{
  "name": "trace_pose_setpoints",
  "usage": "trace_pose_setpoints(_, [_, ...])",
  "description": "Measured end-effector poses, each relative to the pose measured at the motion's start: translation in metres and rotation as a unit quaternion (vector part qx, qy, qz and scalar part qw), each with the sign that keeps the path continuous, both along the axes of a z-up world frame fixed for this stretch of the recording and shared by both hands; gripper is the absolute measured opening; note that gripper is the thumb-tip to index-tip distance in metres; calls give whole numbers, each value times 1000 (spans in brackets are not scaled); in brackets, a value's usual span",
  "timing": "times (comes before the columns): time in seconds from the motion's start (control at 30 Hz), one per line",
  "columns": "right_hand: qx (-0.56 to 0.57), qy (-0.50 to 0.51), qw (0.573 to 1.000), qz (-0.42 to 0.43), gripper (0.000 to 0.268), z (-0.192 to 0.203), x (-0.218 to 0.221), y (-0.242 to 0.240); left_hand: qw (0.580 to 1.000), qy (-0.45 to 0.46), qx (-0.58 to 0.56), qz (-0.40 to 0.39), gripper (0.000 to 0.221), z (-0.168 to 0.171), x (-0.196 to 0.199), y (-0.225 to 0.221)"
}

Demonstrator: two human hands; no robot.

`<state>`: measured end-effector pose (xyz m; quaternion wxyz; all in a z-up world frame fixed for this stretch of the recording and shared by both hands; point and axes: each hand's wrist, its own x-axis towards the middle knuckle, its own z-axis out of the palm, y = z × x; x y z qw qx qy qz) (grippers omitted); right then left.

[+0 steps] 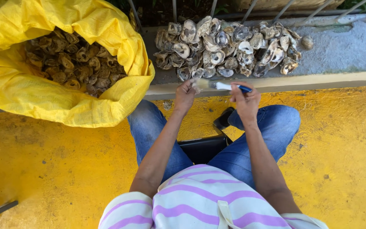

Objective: Cleaning oyster shells with a brush.

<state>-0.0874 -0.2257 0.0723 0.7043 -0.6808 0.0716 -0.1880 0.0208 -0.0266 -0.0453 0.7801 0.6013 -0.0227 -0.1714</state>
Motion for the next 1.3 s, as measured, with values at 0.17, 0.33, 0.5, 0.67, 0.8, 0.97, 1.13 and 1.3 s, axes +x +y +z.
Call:
trace_pose_setpoints(0.17, [74, -47, 988, -130, 17, -20, -4, -69, 991, -84, 91, -47, 19, -4, 6, -25])
trace_pose_setpoints(0.33, [239, -87, 955, -152, 18, -32, -15, -104, 997, 52, 34, 37, 17, -25, 22, -99])
trace_pose_setpoints(0.5, [329, -90, 927, -154, 18, -44, -16, -111, 962, 237, -87, 105, 23, -60, 23, -151])
trace_pose_setpoints(0.67, [332, -79, 932, -118, 19, -38, -10, -108, 963, 210, -50, 164, 24, -83, 21, -160])
trace_pose_setpoints(0.8, [341, -81, 930, -111, 18, -37, -8, -108, 958, 203, -40, 198, 23, -72, 18, -157])
trace_pose_setpoints(0.97, [327, -71, 937, -98, 19, -36, -9, -108, 934, 222, -136, 245, 24, -84, 13, -165])
trace_pose_setpoints(1.13, [333, -78, 935, -90, 19, -36, -10, -108, 933, 232, -128, 243, 23, -73, 7, -167])
trace_pose_setpoints(1.3, [334, -76, 936, -84, 18, -39, -11, -111, 931, 255, -120, 230, 24, -65, 0, -162])
